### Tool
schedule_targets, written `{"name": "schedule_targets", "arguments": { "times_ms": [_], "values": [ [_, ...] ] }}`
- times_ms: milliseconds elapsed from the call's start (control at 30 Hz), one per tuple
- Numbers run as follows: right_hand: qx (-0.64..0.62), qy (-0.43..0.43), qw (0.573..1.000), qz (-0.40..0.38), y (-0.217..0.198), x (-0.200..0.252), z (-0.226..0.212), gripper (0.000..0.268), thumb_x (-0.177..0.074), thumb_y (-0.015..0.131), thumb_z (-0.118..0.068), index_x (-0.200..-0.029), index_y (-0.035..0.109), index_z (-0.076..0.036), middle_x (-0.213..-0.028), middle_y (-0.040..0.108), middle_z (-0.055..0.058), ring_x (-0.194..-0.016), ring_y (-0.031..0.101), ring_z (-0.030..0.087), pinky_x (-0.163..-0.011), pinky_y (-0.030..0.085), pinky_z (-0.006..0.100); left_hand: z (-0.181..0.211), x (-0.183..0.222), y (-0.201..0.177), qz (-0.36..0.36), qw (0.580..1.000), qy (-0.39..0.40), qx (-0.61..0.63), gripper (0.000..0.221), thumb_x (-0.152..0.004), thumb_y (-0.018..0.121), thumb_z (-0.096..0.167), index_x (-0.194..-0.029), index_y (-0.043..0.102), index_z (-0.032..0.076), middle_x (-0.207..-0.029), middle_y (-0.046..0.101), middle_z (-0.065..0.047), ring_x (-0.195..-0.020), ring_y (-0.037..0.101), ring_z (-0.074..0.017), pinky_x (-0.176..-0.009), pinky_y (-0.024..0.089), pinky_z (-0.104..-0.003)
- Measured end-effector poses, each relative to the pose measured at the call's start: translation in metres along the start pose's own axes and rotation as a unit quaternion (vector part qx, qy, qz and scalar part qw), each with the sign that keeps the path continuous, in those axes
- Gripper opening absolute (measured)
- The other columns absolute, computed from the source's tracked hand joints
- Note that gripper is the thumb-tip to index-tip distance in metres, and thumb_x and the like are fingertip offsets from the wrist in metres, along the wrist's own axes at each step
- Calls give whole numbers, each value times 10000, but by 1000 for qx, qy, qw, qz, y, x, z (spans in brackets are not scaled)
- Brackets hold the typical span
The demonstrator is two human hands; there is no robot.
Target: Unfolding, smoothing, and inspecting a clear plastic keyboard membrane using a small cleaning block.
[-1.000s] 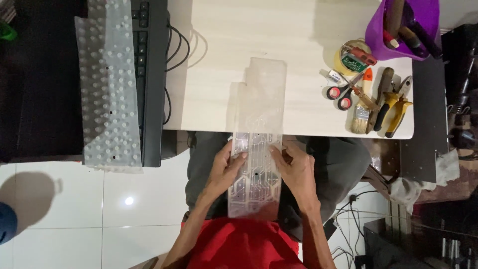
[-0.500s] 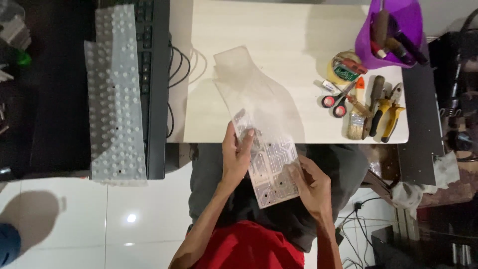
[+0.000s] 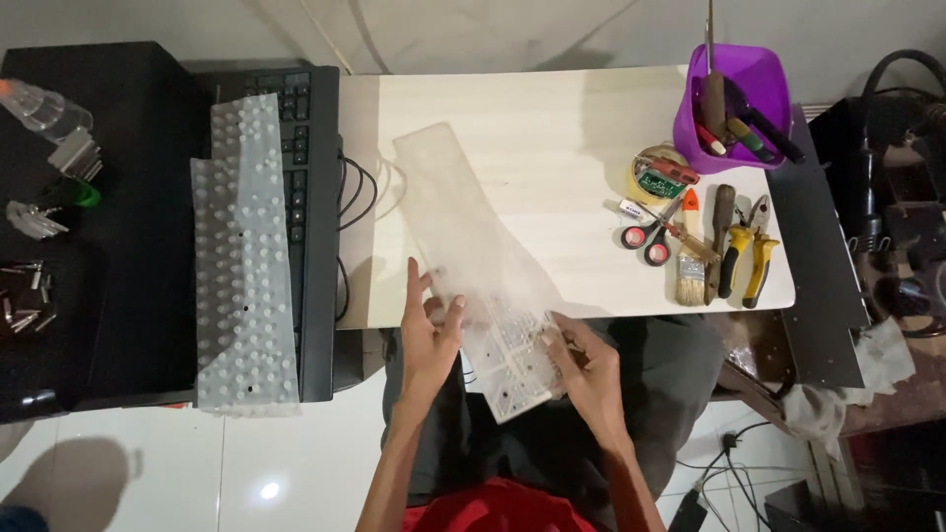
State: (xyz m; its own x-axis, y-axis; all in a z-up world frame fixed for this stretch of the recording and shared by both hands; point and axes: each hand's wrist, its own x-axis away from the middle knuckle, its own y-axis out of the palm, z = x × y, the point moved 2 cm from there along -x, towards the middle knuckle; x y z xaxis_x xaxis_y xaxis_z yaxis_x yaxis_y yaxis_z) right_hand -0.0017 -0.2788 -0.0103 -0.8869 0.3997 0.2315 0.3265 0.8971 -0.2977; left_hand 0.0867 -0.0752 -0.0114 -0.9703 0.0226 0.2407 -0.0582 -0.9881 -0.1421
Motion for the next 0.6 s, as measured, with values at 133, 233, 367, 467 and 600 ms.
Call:
{"name": "schedule_targets", "arguments": {
  "times_ms": [133,233,367,467,600],
  "values": [
    [-7,-9,999,31,4,-16,4,375,-956,703,-106,-1302,691,37,-1065,773,254,-944,714,273,-860,595,481,37,14,1,-26,988,115,-99,716,-952,621,130,-1579,284,54,-1565,252,-329,-1363,424,-540,-979,569,-551],
    [-11,-13,999,41,-1,-25,13,416,-952,709,-137,-1329,672,34,-1102,751,281,-998,715,304,-888,588,480,34,18,18,-38,930,285,-228,705,-849,782,138,-1476,487,9,-1571,257,-284,-1467,221,-542,-1151,299,-644],
    [18,-45,999,18,-7,-31,1,426,-969,692,-139,-1373,653,-12,-1078,757,276,-955,761,347,-812,622,459,17,20,44,-193,873,312,-322,716,-789,855,425,-1384,603,116,-1541,403,-181,-1487,271,-432,-1195,169,-666],
    [53,-69,996,12,-15,-38,4,430,-961,708,-151,-1371,658,-31,-1049,766,239,-899,765,286,-762,623,421,9,15,56,-215,862,296,-351,663,-801,846,366,-1367,616,108,-1529,445,-158,-1478,327,-389,-1212,177,-642],
    [121,-123,985,-17,-29,-53,-9,327,-935,708,-81,-1257,754,-115,-1015,782,173,-853,767,268,-726,633,392,-2,2,58,-167,847,340,-372,614,-807,837,379,-1326,652,108,-1486,510,-122,-1430,430,-344,-1204,256,-597]
  ]
}}
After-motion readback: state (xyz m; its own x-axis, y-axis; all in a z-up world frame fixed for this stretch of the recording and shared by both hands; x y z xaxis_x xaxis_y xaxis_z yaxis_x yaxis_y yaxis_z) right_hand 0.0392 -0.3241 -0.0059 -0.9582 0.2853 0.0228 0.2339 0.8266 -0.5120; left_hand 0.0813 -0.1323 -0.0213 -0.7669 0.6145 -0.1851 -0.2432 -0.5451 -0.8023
